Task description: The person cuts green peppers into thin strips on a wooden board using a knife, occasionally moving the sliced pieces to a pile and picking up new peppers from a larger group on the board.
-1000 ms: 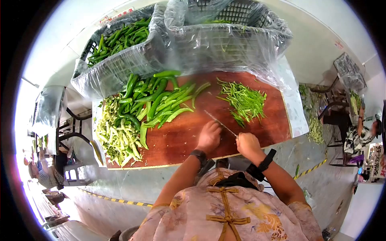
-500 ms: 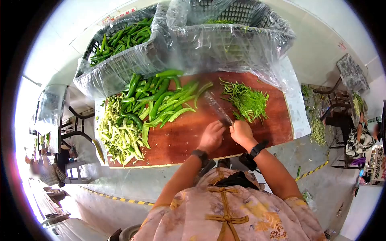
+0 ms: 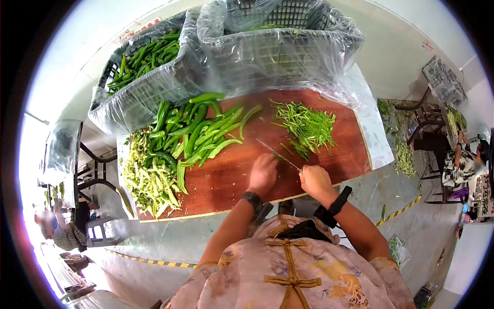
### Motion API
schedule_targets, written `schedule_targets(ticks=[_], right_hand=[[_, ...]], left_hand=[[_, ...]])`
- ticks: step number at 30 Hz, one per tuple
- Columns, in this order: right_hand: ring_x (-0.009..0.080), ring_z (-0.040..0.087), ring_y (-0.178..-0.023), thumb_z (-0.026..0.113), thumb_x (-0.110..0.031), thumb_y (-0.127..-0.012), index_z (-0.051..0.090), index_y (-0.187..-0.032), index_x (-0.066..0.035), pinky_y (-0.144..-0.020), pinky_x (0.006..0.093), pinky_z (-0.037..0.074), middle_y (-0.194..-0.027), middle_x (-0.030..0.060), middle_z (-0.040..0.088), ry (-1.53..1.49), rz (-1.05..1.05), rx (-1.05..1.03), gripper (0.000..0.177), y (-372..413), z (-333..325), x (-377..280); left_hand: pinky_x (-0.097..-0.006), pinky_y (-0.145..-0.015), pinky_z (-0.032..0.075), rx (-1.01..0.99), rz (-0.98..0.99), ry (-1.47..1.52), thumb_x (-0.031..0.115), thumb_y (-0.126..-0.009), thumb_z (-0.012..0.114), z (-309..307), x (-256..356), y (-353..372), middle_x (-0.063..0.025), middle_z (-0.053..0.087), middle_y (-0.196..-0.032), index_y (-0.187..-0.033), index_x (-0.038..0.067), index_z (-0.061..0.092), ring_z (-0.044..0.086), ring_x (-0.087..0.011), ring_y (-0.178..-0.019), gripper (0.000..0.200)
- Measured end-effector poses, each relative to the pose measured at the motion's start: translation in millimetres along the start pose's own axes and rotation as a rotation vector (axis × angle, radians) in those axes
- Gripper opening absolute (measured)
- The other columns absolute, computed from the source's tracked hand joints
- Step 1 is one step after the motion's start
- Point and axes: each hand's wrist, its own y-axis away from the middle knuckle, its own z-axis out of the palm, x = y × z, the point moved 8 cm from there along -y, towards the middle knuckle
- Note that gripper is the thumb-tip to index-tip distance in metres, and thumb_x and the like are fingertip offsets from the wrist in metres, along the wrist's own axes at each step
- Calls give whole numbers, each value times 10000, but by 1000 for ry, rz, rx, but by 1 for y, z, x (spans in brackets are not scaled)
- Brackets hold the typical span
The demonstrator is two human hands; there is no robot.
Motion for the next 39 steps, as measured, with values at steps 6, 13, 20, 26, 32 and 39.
schedule_targets(ticks=[6, 13, 20, 26, 32, 39], right_hand=[[403, 592, -672, 582, -162, -802, 594, -730, 8, -618, 482, 480, -688, 213, 601, 45, 3, -58, 185, -4, 4, -2], [405, 595, -662, 573, -141, -787, 591, -715, 10, -606, 476, 484, -675, 222, 597, 87, -51, -67, 169, -12, -1, -6], [406, 591, -648, 567, -145, -790, 602, -707, 9, -602, 479, 481, -680, 223, 601, 23, -116, -6, 178, -55, 18, -23], [408, 594, -687, 593, -186, -806, 611, -730, 12, -621, 477, 478, -691, 226, 600, -11, -25, 14, 214, -61, 15, -11], [409, 592, -683, 602, -194, -809, 601, -733, 13, -612, 482, 473, -704, 221, 605, 12, 33, -51, 220, -29, -1, -1], [404, 589, -649, 600, -185, -798, 584, -702, 9, -604, 481, 476, -656, 215, 594, 78, -88, -89, 217, -23, 3, -5]], left_hand=[[-405, -842, 458, -2, 55, -9, 19, -668, 555, -1, 0, -2, -122, 561, -971, -842, 25, 588, 521, -321, -990, 178], [-369, -815, 473, -44, 80, 1, 3, -666, 540, -1, -4, -5, -116, 557, -950, -830, 25, 579, 530, -307, -982, 171], [-366, -837, 480, -54, 120, 68, 5, -666, 553, 5, -9, -2, -128, 564, -997, -901, 12, 606, 522, -311, -1036, 242], [-392, -854, 461, -37, 116, 26, 32, -698, 547, -4, -1, -7, -105, 585, -1010, -938, 45, 612, 546, -318, -995, 249], [-399, -839, 442, -50, 77, -35, 50, -687, 554, 0, -5, -4, -94, 579, -1003, -912, 58, 627, 534, -299, -986, 237], [-384, -839, 458, -35, 90, -2, 29, -666, 553, -2, -5, -5, -100, 568, -963, -876, 39, 632, 524, -291, -997, 224]])
